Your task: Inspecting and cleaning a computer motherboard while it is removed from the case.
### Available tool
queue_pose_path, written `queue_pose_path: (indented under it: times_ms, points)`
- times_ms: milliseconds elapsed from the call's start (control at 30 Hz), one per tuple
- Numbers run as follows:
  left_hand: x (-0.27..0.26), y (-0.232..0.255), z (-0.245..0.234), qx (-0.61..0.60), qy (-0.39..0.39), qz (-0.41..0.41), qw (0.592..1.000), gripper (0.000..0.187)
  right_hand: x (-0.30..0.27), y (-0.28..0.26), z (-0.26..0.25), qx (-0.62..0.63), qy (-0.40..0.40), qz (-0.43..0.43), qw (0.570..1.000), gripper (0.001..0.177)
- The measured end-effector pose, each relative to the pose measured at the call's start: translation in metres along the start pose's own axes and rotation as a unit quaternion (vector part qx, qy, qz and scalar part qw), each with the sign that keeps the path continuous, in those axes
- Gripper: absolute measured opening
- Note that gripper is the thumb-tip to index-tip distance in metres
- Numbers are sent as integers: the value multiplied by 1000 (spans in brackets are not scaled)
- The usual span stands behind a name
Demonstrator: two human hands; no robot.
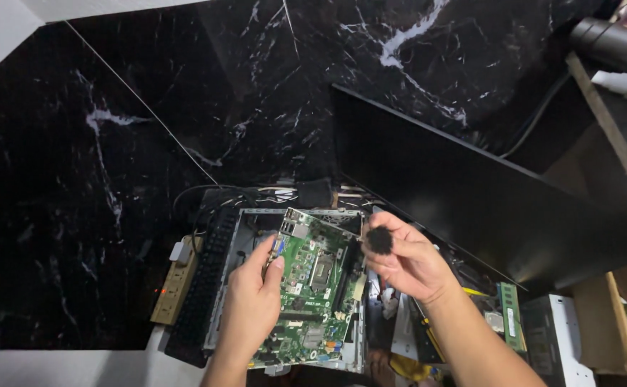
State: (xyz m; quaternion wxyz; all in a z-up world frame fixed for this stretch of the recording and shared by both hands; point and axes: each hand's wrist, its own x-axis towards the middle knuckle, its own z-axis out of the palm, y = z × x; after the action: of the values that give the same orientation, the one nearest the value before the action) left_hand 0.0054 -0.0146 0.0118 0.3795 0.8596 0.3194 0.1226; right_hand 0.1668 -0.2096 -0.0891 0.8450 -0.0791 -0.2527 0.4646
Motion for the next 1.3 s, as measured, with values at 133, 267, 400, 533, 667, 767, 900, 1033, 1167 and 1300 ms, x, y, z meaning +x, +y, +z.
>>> queue_pose_path:
  times_ms: [133,267,400,533,667,767,900,1033,1167,1300]
  points:
    - [0,-11,4,-6,8,9,1000,43,4,1,-14,4,20,-1,1000,32]
    - [-2,-18,5,-11,30,67,997,41,27,17,-17,-264,198,-83,940,24]
    - [-6,-9,4,1,25,54,998,41,43,19,35,-762,199,-163,594,20]
    - [-4,-8,1,2,19,23,1000,41,45,10,46,-794,55,-2,605,18]
    - [-5,-8,1,-9,24,37,999,42,47,10,33,-759,178,-16,626,21]
    - [-2,-5,-1,-3,21,10,1000,43,45,2,39,-783,88,40,614,21]
    - [2,-25,2,-11,26,24,999,40,46,7,44,-732,321,39,600,23]
    - [1,-13,-2,-28,13,7,1000,40,20,31,7,-763,176,-23,622,23]
    - [4,-17,-3,-47,8,-36,998,41,24,40,15,-831,154,92,527,26]
    - [3,-34,-2,-86,13,55,995,38,43,41,40,-744,239,-27,623,25]
